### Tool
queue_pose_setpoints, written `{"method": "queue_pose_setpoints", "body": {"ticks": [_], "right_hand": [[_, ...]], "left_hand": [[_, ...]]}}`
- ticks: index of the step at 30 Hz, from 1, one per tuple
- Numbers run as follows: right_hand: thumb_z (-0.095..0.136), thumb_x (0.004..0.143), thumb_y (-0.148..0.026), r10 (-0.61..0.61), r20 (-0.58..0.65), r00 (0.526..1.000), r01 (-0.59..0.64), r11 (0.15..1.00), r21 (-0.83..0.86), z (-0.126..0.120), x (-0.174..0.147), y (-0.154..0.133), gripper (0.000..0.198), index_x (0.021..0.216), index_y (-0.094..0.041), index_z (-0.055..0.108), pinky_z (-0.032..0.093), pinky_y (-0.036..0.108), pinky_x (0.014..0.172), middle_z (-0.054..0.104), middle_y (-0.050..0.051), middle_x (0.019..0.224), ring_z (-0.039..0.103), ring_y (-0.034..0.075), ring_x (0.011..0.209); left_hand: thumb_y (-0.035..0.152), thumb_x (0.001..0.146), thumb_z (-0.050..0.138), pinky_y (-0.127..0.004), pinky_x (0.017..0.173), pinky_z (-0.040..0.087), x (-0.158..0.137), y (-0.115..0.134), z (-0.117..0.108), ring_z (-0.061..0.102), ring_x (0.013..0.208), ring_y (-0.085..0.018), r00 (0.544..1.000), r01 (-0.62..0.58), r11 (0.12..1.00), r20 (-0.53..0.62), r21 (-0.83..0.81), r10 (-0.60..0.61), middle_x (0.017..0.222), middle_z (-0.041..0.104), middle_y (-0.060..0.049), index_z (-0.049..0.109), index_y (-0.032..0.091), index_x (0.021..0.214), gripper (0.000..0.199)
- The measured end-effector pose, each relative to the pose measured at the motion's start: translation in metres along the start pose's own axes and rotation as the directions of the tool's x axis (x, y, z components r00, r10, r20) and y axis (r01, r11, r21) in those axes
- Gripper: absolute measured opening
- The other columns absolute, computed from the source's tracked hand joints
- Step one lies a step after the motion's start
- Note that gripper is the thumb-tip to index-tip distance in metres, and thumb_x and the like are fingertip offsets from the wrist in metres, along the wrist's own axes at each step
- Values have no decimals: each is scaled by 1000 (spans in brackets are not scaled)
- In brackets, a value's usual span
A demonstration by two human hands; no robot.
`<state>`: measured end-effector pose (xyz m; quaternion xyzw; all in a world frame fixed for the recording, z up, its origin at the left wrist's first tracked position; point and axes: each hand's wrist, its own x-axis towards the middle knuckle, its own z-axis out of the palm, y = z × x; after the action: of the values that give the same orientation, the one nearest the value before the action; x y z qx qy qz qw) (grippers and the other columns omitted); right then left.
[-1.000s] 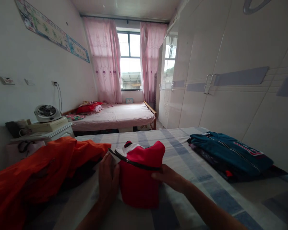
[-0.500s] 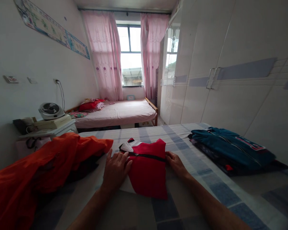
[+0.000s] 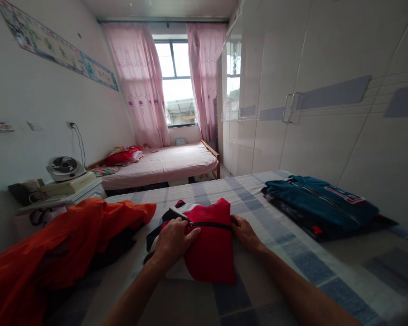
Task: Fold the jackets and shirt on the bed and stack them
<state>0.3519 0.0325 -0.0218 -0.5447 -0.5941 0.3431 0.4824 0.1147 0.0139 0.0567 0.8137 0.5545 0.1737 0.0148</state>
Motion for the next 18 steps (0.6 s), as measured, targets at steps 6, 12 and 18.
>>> {"method": "queue_pose_setpoints", "body": {"ticks": [6, 12, 18], "right_hand": [[49, 74, -34, 19, -14, 1000, -19, 1000, 5, 0, 0, -3, 21, 79, -20, 64, 45, 28, 61, 67, 2, 73, 59, 18, 70], [46, 74, -28, 71, 42, 997, -74, 994, 80, 2, -1, -3, 19, 81, -19, 61, 43, 24, 52, 60, -3, 62, 54, 12, 53], [44, 72, -22, 33, 40, 999, -35, 998, 49, 3, -1, -1, 18, 80, -19, 59, 44, 23, 53, 61, -2, 64, 55, 11, 54]], "left_hand": [[36, 85, 44, -25, 66, 42, 21, 19, -38, 59, 69, -16, 999, -51, 962, -21, -268, 47, 69, 64, -1, 62, 17, 72, 29], [44, 81, 52, -23, 68, 44, 4, 22, -112, 53, 68, -12, 647, -137, 899, -725, -416, -237, 69, 57, 5, 59, 18, 74, 28], [47, 71, 58, -30, 61, 49, -8, -15, -101, 55, 60, -17, 984, -20, 895, -170, -445, -63, 61, 62, 0, 64, 17, 69, 30]]}}
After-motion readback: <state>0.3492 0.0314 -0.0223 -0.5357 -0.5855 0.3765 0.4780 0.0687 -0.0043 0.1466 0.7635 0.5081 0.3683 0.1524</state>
